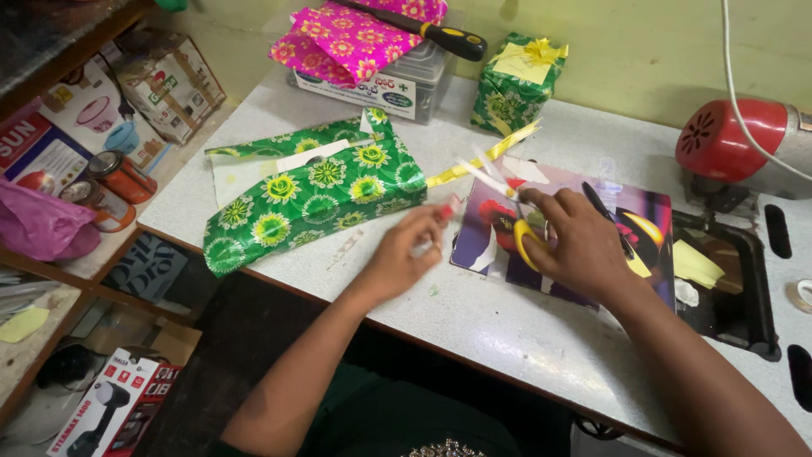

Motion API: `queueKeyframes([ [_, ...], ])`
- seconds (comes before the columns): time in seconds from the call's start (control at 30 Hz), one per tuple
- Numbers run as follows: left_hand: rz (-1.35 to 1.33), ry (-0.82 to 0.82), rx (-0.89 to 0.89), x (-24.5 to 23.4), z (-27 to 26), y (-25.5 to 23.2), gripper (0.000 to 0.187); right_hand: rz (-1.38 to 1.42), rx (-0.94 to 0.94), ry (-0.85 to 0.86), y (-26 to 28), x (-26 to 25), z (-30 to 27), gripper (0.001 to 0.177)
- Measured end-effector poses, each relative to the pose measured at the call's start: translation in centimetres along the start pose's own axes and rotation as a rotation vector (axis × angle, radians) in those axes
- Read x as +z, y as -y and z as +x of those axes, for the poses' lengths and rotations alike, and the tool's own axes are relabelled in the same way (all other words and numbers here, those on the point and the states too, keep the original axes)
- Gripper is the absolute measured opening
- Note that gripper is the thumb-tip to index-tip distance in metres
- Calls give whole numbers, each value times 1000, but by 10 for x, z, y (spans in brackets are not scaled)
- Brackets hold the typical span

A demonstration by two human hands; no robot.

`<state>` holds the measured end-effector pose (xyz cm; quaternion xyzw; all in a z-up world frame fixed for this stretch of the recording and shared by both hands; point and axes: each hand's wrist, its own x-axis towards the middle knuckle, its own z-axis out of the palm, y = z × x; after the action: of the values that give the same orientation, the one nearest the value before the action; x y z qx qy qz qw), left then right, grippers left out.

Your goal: The person wraps a gift using green floral wrapping paper. They fold the paper around the item, apply clear tape to secure the edges, and use scissors to cut the tape. The process includes folding, taping, and trimming to complete the wrapping.

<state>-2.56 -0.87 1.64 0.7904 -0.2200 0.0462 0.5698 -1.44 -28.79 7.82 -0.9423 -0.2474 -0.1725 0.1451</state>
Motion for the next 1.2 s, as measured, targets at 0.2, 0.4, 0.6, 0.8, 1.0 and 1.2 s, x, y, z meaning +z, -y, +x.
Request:
queueKeyframes([
  [0.2, 398, 196, -209, -8, 1, -43, 15, -15, 246, 200, 5, 15, 0, 56],
  [0.4, -16, 13, -110, -27, 6, -29, 10, 24, -11, 46, 18, 4, 6, 34],
  [0.6, -522, -23, -189, -44, 5, -5, 12, 447, -187, -4, 76, 3, 26, 51],
  [0.8, -404, -61, -13, -66, -5, -7, 10, 1344, 215, 330, 103, 11, 69, 66],
  [1.0, -245, -109, 1, -84, -9, -19, 16, 1556, 337, 427, 114, 25, 80, 61],
  [1.2, -242, -161, 56, -99, -7, -24, 25, 1558, 416, 360, 116, 38, 93, 55],
])
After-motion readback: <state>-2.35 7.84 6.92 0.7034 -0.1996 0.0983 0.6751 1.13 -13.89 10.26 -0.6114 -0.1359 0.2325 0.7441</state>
